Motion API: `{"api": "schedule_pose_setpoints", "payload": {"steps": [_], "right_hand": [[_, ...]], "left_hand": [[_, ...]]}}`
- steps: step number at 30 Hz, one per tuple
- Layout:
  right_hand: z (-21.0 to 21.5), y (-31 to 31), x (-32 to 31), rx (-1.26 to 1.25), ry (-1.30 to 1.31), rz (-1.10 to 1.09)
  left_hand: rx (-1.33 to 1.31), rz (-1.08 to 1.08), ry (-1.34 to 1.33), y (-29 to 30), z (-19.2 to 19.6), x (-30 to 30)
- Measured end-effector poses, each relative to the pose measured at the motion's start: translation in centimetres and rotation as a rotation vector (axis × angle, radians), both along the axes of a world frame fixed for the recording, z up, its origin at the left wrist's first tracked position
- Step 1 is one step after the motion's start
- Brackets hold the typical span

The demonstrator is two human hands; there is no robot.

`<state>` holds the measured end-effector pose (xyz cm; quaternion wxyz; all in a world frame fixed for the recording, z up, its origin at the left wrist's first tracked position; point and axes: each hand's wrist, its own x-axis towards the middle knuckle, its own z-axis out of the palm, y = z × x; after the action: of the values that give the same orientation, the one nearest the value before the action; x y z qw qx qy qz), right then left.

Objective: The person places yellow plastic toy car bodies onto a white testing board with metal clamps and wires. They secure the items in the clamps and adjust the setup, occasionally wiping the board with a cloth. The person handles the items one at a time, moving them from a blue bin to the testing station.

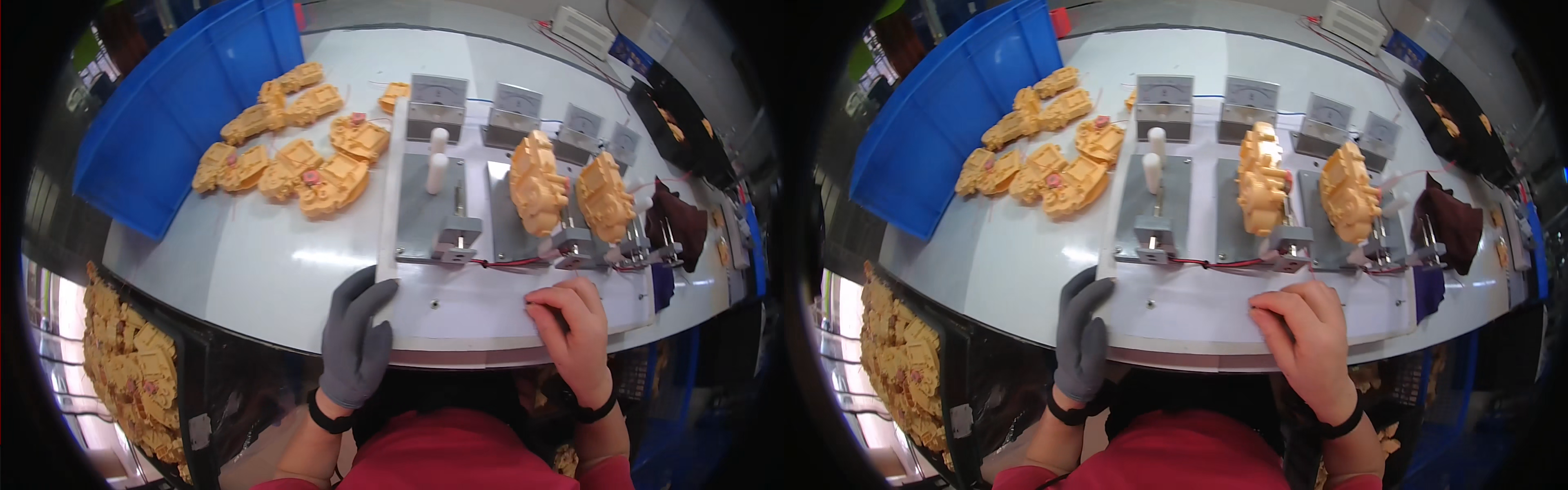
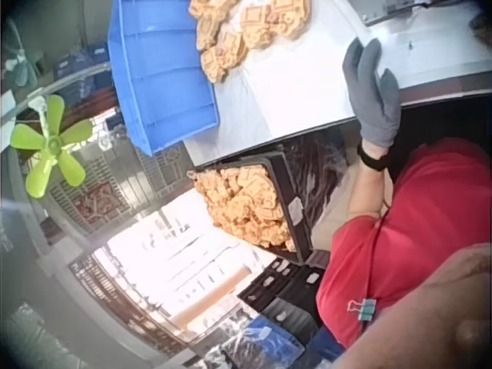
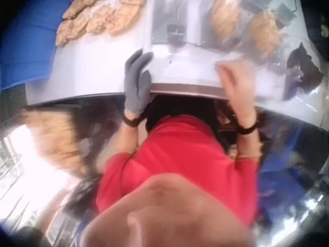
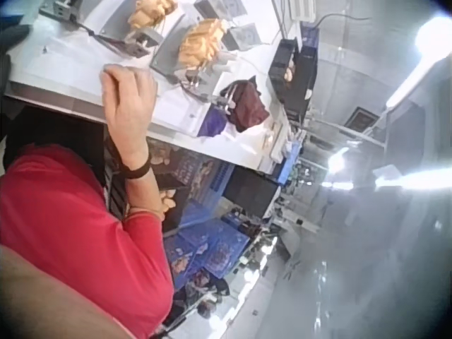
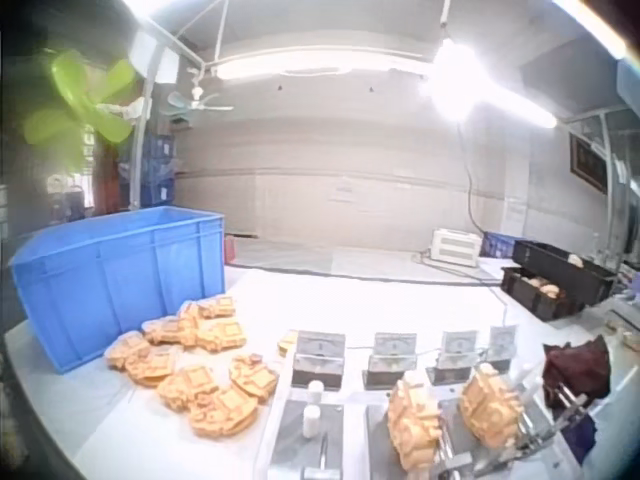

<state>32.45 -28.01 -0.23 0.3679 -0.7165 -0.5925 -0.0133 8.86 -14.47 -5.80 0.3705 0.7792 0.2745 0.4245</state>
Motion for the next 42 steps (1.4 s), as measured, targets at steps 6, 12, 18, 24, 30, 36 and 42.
{"api": "schedule_pose_setpoints", "payload": {"steps": [6,12,18,24,30,36,42], "right_hand": [[-0.23,-0.23,0.44,-0.006,-0.017,0.029],[-0.21,-0.2,0.33,-0.001,-0.011,0.03],[-0.51,-0.27,0.45,0.022,-0.051,0.046],[-0.65,-0.13,0.55,0.063,-0.082,0.065],[-0.75,-0.25,0.53,0.067,-0.091,0.063],[-0.73,-0.23,0.39,0.066,-0.08,0.048],[-0.64,-0.17,0.3,0.063,-0.079,0.043]], "left_hand": [[-0.016,-0.028,0.016,0.02,0.06,0.11],[-0.013,-0.02,0.035,-0.06,-0.04,-0.02],[-0.018,-0.018,0.031,-0.04,-0.15,-0.04],[-0.03,-0.008,0.037,-0.08,-0.13,0.01],[-0.043,-0.004,0.027,-0.14,-0.29,0.09],[-0.044,-0.009,0.032,-0.21,-0.25,0.04],[-0.046,-0.009,0.027,-0.14,-0.28,0.02]]}}
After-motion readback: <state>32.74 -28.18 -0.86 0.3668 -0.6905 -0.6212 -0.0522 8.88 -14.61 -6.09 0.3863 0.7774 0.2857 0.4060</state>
